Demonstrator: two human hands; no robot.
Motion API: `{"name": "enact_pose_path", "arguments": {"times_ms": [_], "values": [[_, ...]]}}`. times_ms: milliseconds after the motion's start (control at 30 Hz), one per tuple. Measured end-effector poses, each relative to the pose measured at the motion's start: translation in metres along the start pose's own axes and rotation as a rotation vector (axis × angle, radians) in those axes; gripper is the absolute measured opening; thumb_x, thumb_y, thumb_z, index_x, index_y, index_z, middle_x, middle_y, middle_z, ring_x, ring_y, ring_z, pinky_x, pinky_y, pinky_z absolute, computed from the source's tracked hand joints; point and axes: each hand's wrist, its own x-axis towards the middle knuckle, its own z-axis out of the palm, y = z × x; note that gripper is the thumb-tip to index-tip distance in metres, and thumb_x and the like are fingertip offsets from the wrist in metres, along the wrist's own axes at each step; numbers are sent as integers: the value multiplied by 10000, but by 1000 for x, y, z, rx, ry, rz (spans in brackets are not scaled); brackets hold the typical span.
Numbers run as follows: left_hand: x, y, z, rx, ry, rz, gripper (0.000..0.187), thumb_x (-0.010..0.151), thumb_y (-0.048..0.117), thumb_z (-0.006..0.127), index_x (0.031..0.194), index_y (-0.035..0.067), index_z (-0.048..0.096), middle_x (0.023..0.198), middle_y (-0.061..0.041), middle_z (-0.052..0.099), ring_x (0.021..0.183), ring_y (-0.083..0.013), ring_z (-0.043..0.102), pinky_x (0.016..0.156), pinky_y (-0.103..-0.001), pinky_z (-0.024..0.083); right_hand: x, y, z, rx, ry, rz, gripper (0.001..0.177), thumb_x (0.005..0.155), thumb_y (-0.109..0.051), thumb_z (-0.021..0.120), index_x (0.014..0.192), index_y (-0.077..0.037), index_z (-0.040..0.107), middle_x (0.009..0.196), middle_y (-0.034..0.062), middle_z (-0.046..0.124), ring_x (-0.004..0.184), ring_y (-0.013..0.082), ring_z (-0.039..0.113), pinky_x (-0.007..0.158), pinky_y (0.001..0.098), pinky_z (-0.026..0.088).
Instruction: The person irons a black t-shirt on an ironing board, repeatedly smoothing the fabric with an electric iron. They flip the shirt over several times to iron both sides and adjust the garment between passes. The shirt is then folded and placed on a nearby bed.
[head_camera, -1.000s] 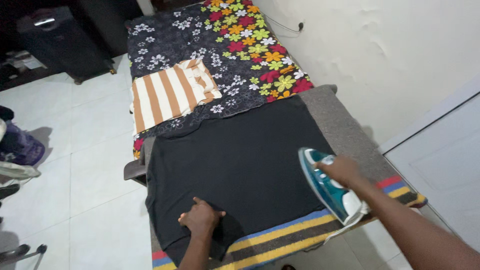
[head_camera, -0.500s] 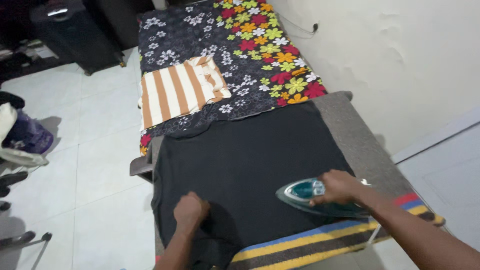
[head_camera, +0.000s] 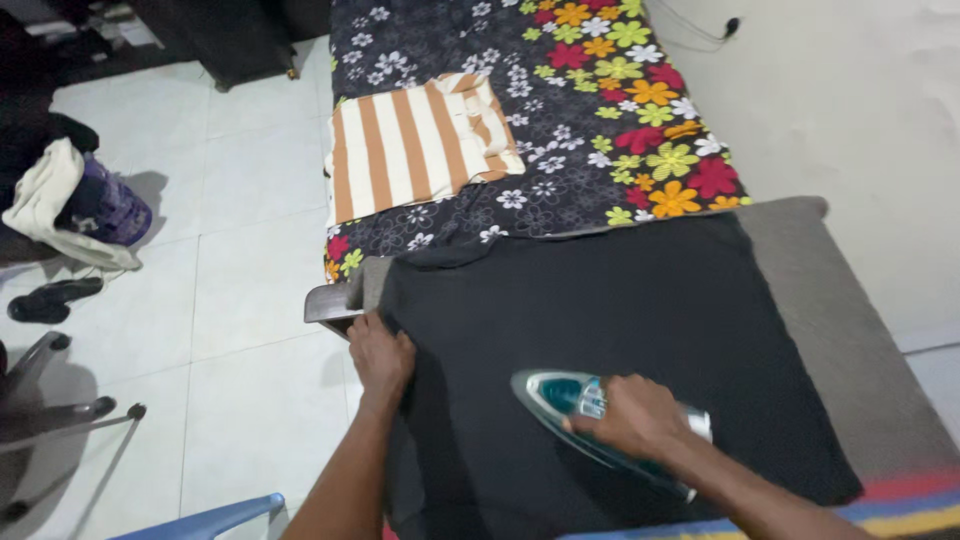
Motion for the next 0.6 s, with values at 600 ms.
{"name": "enact_pose_path", "arguments": {"times_ms": [600], "values": [[29, -15, 19, -50, 164, -17, 229, 1059, 209, 586, 944, 27, 508, 925, -169, 542, 917, -403, 585, 807, -521, 472, 150, -140, -104, -161, 134, -90, 664, 813, -645, 734, 1035, -19, 749, 884, 184, 768, 743, 280, 774, 748, 413, 625]]}}
